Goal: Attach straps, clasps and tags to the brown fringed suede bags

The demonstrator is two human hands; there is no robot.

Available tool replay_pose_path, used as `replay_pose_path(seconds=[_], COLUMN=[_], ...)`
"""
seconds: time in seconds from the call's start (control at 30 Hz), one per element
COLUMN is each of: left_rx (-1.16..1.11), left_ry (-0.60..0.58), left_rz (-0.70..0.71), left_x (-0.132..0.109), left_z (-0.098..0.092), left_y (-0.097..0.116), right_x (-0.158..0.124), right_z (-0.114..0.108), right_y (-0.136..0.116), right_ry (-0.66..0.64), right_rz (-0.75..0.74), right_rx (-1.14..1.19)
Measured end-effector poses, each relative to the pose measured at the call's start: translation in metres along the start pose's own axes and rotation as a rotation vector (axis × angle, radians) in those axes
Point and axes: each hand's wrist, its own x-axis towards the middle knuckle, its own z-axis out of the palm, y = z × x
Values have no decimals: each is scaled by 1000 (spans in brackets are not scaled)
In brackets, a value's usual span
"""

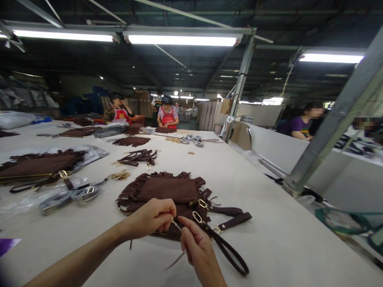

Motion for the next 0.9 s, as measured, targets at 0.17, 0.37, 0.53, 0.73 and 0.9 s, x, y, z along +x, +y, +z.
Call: replay_pose_path(seconds=[0.17,0.37,0.53,0.73,0.9], left_rx=[-214,-318,-405,-412,-368], left_ry=[-5,-21,-61,-54,57], left_rz=[-33,-69,-73,-89,-75], left_x=[5,11,13,24,42], left_z=[17,30,40,52,55], left_y=[-4,-7,-11,-21,-42], right_x=[0,-7,-7,-3,25], right_z=[-16,-18,-19,-32,-76], right_y=[-12,-24,-28,-22,-16], right_ry=[139,-7,-37,21,174], right_rz=[-213,-252,-355,-276,-259], right_rx=[-413,-597,-696,-743,-816])
